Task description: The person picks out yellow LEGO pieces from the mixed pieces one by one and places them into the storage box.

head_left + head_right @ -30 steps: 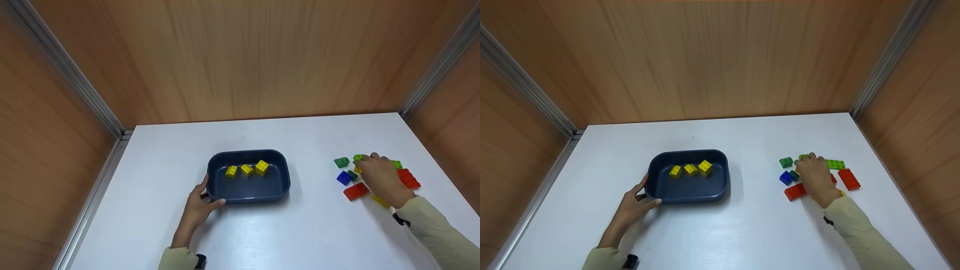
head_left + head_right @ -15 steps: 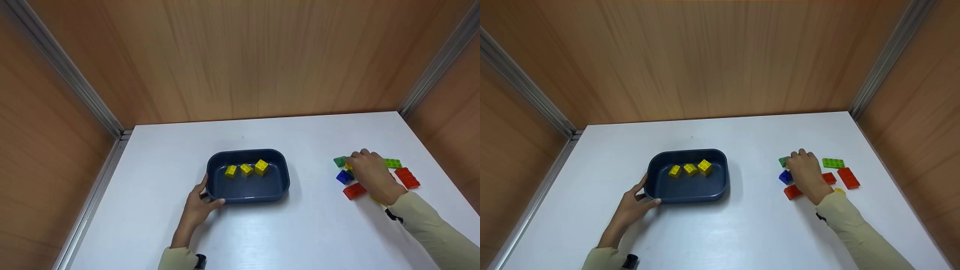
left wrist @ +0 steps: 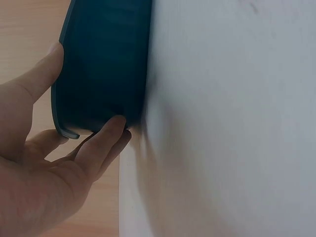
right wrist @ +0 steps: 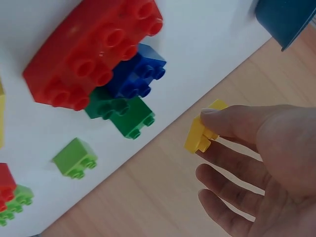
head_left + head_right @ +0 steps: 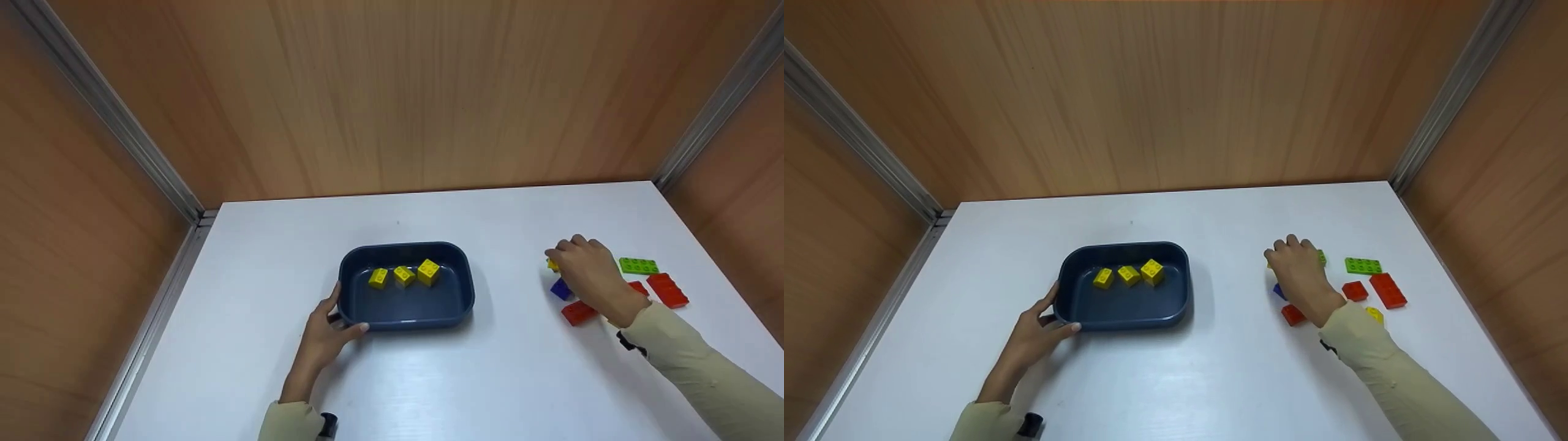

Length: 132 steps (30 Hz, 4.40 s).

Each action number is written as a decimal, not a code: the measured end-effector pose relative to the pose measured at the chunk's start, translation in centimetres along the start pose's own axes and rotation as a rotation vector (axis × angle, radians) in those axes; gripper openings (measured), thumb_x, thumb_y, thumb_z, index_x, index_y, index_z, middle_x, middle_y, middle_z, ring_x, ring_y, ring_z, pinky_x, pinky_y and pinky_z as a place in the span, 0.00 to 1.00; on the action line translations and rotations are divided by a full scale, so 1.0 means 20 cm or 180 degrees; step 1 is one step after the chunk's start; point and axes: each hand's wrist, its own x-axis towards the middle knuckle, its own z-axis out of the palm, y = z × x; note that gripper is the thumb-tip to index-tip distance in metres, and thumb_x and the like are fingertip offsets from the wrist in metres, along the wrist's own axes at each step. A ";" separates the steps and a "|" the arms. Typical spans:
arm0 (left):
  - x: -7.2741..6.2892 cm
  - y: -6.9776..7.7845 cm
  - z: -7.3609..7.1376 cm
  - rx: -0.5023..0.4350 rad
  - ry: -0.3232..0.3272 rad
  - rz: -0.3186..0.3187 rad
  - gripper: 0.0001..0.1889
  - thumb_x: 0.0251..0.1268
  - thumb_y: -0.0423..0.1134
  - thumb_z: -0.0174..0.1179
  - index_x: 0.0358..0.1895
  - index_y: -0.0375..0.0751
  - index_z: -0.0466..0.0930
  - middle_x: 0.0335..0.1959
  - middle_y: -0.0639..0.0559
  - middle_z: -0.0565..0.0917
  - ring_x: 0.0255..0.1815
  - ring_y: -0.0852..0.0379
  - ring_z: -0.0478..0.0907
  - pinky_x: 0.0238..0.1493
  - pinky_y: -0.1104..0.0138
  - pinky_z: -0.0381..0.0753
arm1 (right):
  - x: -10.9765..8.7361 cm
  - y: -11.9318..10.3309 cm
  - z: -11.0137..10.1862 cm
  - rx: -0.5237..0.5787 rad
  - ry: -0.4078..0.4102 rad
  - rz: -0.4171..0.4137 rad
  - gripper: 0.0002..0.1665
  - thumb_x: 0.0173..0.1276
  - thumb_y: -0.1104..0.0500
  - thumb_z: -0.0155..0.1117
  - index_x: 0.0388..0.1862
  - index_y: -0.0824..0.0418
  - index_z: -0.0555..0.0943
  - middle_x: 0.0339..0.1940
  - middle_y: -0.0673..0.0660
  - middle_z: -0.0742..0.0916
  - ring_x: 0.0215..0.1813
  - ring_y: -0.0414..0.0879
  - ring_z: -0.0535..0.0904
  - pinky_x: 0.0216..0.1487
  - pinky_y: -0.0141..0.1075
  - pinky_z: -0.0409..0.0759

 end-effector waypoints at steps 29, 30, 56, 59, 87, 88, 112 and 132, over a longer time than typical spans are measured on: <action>0.00 0.00 0.00 -0.0059 -0.0010 0.0011 0.54 0.60 0.34 0.79 0.86 0.48 0.54 0.82 0.29 0.60 0.75 0.27 0.70 0.66 0.50 0.83 | 0.24 -0.32 -0.12 0.0057 0.0556 -0.0512 0.21 0.57 0.71 0.82 0.51 0.63 0.89 0.43 0.62 0.91 0.46 0.58 0.86 0.45 0.47 0.89; 0.00 0.00 0.00 -0.0046 -0.0007 0.0021 0.54 0.60 0.35 0.79 0.86 0.47 0.54 0.82 0.29 0.61 0.75 0.27 0.70 0.66 0.50 0.83 | 0.24 -0.33 -0.12 0.0057 0.0595 -0.0548 0.20 0.57 0.71 0.82 0.50 0.63 0.89 0.43 0.62 0.91 0.45 0.58 0.86 0.44 0.47 0.89; -0.01 0.01 0.00 -0.0078 -0.0030 0.0012 0.54 0.60 0.35 0.79 0.86 0.50 0.54 0.83 0.30 0.59 0.75 0.28 0.70 0.66 0.50 0.84 | 0.45 -0.62 -0.24 0.0033 0.0188 -0.0793 0.19 0.69 0.65 0.76 0.58 0.58 0.89 0.50 0.58 0.91 0.51 0.54 0.85 0.57 0.48 0.89; -0.01 0.00 0.00 -0.0119 -0.0031 0.0037 0.54 0.60 0.34 0.79 0.86 0.48 0.54 0.82 0.30 0.60 0.75 0.28 0.70 0.65 0.51 0.84 | 0.47 -0.65 -0.24 -0.0048 0.0169 -0.0863 0.19 0.69 0.65 0.76 0.58 0.57 0.89 0.50 0.58 0.91 0.51 0.54 0.86 0.56 0.48 0.89; -0.01 0.01 -0.01 -0.0133 -0.0059 -0.0039 0.54 0.60 0.35 0.79 0.86 0.50 0.54 0.82 0.29 0.59 0.75 0.28 0.70 0.65 0.51 0.84 | 0.63 -0.94 -0.28 0.0019 0.0131 -0.1634 0.17 0.70 0.61 0.76 0.57 0.55 0.90 0.51 0.54 0.92 0.51 0.50 0.87 0.57 0.43 0.88; -0.01 0.01 -0.01 -0.0136 -0.0063 -0.0028 0.54 0.60 0.35 0.79 0.86 0.50 0.54 0.82 0.29 0.59 0.75 0.28 0.70 0.65 0.51 0.84 | 0.63 -0.95 -0.28 0.0000 0.0140 -0.1669 0.17 0.70 0.61 0.77 0.56 0.55 0.90 0.51 0.53 0.92 0.51 0.49 0.87 0.57 0.43 0.88; -0.01 0.00 -0.02 -0.0182 -0.0119 0.0025 0.54 0.61 0.36 0.78 0.87 0.50 0.53 0.82 0.29 0.59 0.75 0.26 0.69 0.66 0.49 0.84 | 0.72 -1.13 -0.19 0.0054 -0.0277 -0.2246 0.20 0.72 0.59 0.75 0.62 0.48 0.89 0.57 0.48 0.91 0.57 0.44 0.86 0.65 0.38 0.85; 0.01 0.00 -0.02 -0.0102 -0.0083 0.0034 0.53 0.62 0.37 0.78 0.86 0.51 0.54 0.82 0.30 0.60 0.75 0.28 0.70 0.65 0.49 0.84 | 0.73 -1.25 -0.12 0.0275 -0.0452 -0.2661 0.20 0.78 0.63 0.67 0.63 0.45 0.85 0.64 0.48 0.88 0.64 0.45 0.85 0.70 0.43 0.82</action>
